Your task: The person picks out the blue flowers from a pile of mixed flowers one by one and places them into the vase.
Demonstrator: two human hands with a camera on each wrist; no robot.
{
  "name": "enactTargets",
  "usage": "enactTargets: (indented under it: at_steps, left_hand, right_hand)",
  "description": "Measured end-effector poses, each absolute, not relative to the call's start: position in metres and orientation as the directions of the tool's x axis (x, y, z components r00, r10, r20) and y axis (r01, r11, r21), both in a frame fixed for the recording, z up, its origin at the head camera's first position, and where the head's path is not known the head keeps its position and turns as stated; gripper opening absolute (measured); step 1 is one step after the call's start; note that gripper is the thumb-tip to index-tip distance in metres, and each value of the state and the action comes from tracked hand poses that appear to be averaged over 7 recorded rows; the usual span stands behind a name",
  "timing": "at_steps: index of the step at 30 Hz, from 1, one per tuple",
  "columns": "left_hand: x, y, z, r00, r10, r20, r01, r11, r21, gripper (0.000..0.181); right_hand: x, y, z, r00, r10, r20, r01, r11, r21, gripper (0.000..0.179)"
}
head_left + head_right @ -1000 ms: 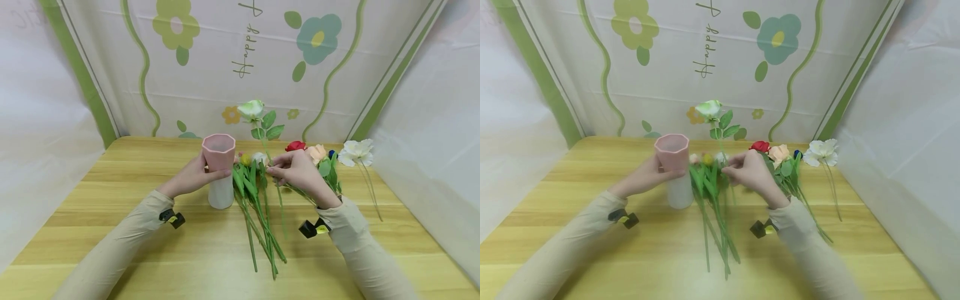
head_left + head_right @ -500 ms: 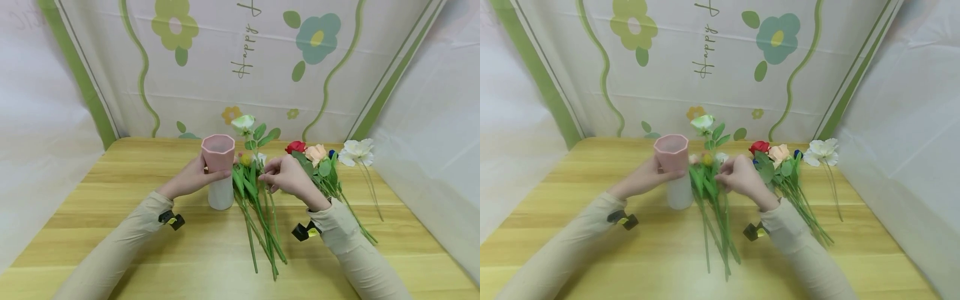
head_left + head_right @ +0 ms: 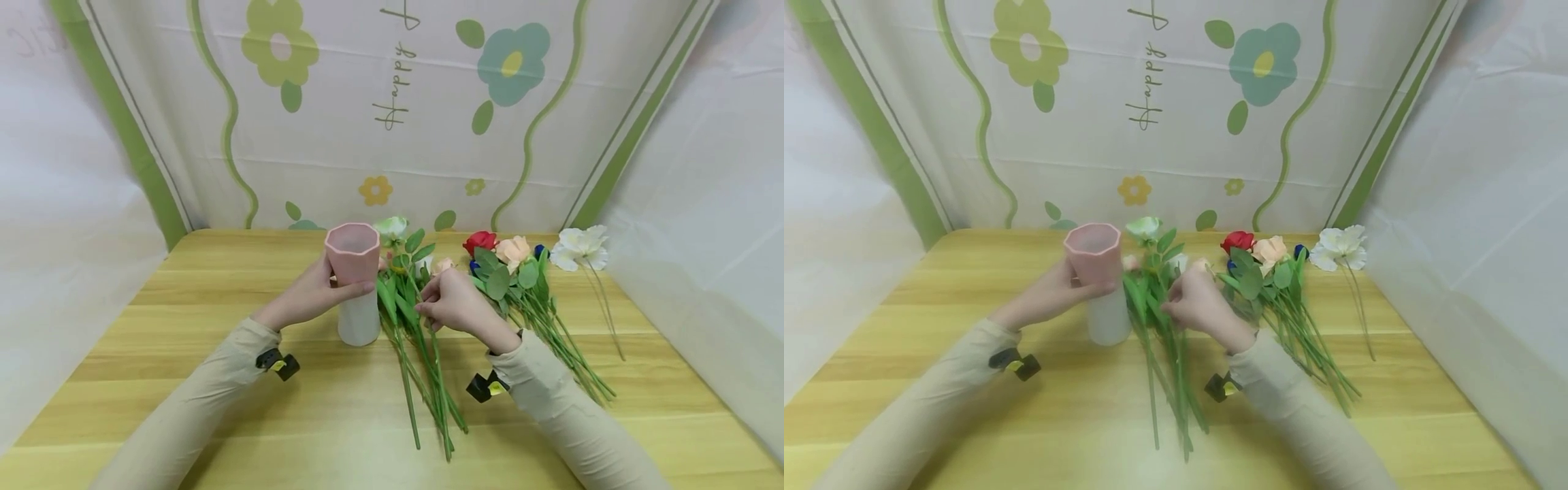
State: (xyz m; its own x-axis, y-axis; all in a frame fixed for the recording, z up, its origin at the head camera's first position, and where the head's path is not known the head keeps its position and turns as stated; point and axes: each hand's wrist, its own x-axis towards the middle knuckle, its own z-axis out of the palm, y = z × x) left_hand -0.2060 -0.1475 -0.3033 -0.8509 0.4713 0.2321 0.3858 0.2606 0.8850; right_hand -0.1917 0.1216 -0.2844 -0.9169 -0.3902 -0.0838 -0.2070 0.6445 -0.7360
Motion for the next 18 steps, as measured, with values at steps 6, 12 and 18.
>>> enactTargets:
  at_steps: [6, 12, 18]
  left_hand:
    - [-0.206, -0.146, -0.304, -0.833, 0.496, 0.243, 0.394, 0.225, 0.891, 0.071]
    - [-0.208, -0.146, -0.305, -0.835, 0.497, 0.235, 0.387, 0.227, 0.894, 0.072]
    - [-0.205, -0.148, -0.304, -0.851, 0.477, 0.220, 0.373, 0.255, 0.892, 0.074]
  right_hand:
    - [-0.189, 0.115, -0.294, -0.867, -0.488, -0.101, -0.290, 0.659, -0.694, 0.038]
    - [-0.185, 0.110, -0.299, -0.843, -0.528, -0.106, -0.325, 0.656, -0.681, 0.045]
    - [-0.182, 0.107, -0.302, -0.810, -0.571, -0.134, -0.345, 0.648, -0.679, 0.038]
